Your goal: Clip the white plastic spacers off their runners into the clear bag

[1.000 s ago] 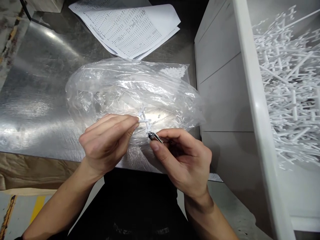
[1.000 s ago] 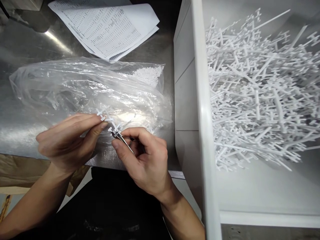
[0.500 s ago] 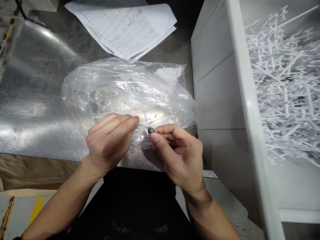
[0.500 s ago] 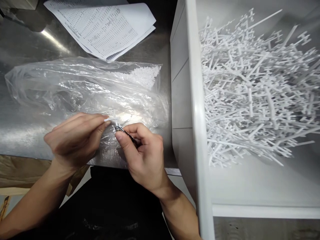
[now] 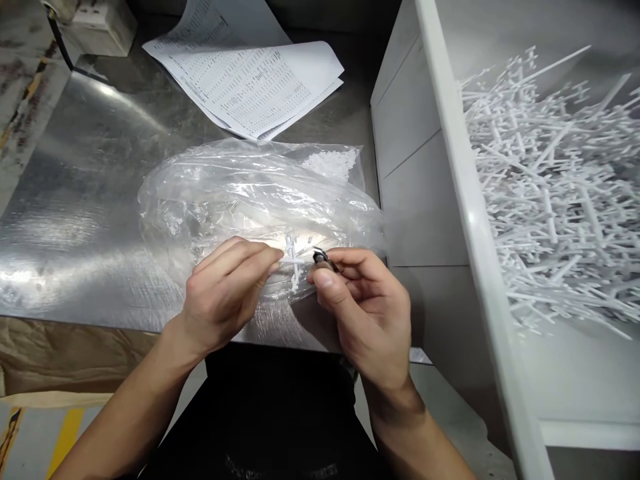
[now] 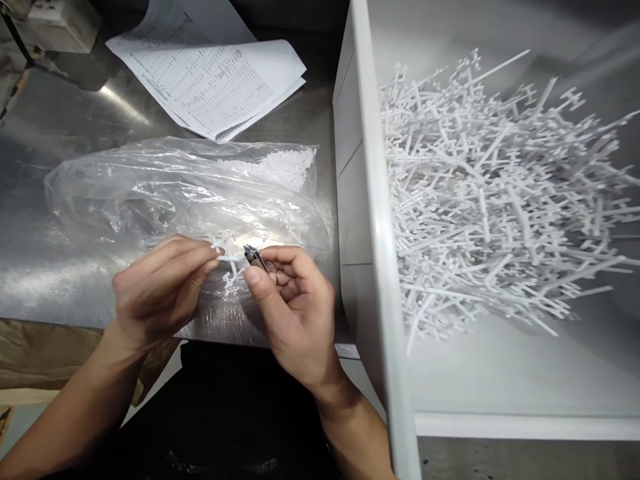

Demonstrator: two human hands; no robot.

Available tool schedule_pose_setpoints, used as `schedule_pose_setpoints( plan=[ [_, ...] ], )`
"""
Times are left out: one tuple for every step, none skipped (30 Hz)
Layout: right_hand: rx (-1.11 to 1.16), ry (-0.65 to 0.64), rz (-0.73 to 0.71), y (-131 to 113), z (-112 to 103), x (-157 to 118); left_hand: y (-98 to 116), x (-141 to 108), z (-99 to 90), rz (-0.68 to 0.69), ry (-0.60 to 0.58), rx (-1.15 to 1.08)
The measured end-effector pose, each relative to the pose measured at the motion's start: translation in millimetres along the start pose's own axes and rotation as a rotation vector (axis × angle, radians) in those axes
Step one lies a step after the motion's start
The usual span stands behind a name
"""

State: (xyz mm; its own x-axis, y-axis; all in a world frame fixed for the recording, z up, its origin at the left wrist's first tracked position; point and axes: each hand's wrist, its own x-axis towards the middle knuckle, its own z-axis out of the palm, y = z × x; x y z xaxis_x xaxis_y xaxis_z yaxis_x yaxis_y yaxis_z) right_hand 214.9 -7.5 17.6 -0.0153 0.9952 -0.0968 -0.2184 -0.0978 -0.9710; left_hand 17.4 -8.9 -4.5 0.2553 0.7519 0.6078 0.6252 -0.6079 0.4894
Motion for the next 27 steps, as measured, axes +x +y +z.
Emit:
schedule_pose_setpoints(
  plan=[
    [0.012, 0.015, -0.009, 0.2, -0.2, -0.1, -0.3, -1.1, -1.3, 0.013, -0.027, -0.038],
    [0.016, 0.024, -0.012, 0.4, -0.3, -0.2, -0.6, -2.1, -2.4, 0.026, -0.046, -0.071],
    [0.01, 0.026, -0.009, 0.6, -0.4, -0.4, -1.0, -2.9, -3.5, 0.042, -0.06, -0.099],
    [-0.001, 0.021, 0.001, 0.7, -0.5, -0.6, -1.3, -3.5, -4.3, 0.057, -0.071, -0.12],
    [-0.011, 0.014, 0.012, 0.8, -0.6, -0.9, -1.7, -4.1, -4.9, 0.07, -0.078, -0.136],
    [-0.017, 0.007, 0.021, 1.0, -0.7, -1.1, -2.0, -4.4, -5.3, 0.078, -0.083, -0.146],
    [-0.019, 0.002, 0.028, 1.1, -0.7, -1.2, -2.4, -4.7, -5.5, 0.085, -0.087, -0.154],
    [-0.02, 0.0, 0.032, 1.3, -0.8, -1.3, -2.7, -4.8, -5.6, 0.09, -0.089, -0.158],
    [-0.024, 0.0, 0.038, 1.4, -0.7, -1.4, -2.8, -4.8, -5.7, 0.095, -0.092, -0.16],
    [-0.033, 0.001, 0.047, 1.5, -0.7, -1.4, -2.8, -4.6, -5.8, 0.097, -0.095, -0.159],
    [-0.042, 0.001, 0.054, 1.6, -0.5, -1.4, -2.7, -4.4, -6.0, 0.098, -0.097, -0.158],
    [-0.051, -0.001, 0.058, 1.6, -0.4, -1.4, -2.4, -4.1, -6.3, 0.099, -0.097, -0.155],
    [-0.057, -0.003, 0.059, 1.4, -0.3, -1.4, -1.9, -3.7, -6.6, 0.098, -0.096, -0.154],
    [-0.058, -0.007, 0.057, 1.2, -0.4, -1.4, -1.5, -3.3, -7.1, 0.097, -0.095, -0.154],
    [-0.059, -0.011, 0.056, 0.8, -0.5, -1.3, -1.1, -3.0, -7.6, 0.098, -0.1, -0.155],
    [-0.058, -0.017, 0.055, 0.4, -0.9, -1.3, -0.8, -2.7, -8.1, 0.1, -0.105, -0.154],
    [-0.056, -0.024, 0.055, -0.1, -1.3, -1.1, -0.7, -2.6, -8.4, 0.105, -0.114, -0.153],
    [-0.058, -0.032, 0.054, -0.5, -1.9, -0.9, -0.9, -2.5, -8.6, 0.112, -0.118, -0.154],
    [-0.062, -0.04, 0.051, -0.9, -2.4, -0.6, -1.2, -2.6, -8.5, 0.119, -0.122, -0.156],
    [-0.064, -0.047, 0.048, -1.1, -2.9, -0.1, -1.7, -2.7, -8.3, 0.125, -0.123, -0.157],
    [-0.064, -0.051, 0.048, -1.2, -3.3, 0.4, -2.1, -2.8, -7.8, 0.127, -0.124, -0.158],
    [-0.06, -0.052, 0.052, -1.1, -3.6, 0.9, -2.5, -3.0, -7.3, 0.124, -0.122, -0.157],
    [-0.054, -0.048, 0.059, -0.9, -3.7, 1.4, -2.6, -3.0, -6.8, 0.111, -0.127, -0.153],
    [-0.045, -0.04, 0.069, -0.7, -3.6, 1.9, -2.7, -3.1, -6.3, 0.097, -0.126, -0.149],
    [-0.033, -0.032, 0.076, -0.6, -3.3, 2.2, -2.5, -3.1, -5.9, 0.085, -0.126, -0.149],
    [-0.023, -0.023, 0.08, -0.6, -3.0, 2.4, -2.3, -3.0, -5.6, 0.076, -0.121, -0.152],
    [-0.015, -0.016, 0.081, -0.9, -2.6, 2.4, -2.1, -3.1, -5.3, 0.068, -0.117, -0.158]
  ],
)
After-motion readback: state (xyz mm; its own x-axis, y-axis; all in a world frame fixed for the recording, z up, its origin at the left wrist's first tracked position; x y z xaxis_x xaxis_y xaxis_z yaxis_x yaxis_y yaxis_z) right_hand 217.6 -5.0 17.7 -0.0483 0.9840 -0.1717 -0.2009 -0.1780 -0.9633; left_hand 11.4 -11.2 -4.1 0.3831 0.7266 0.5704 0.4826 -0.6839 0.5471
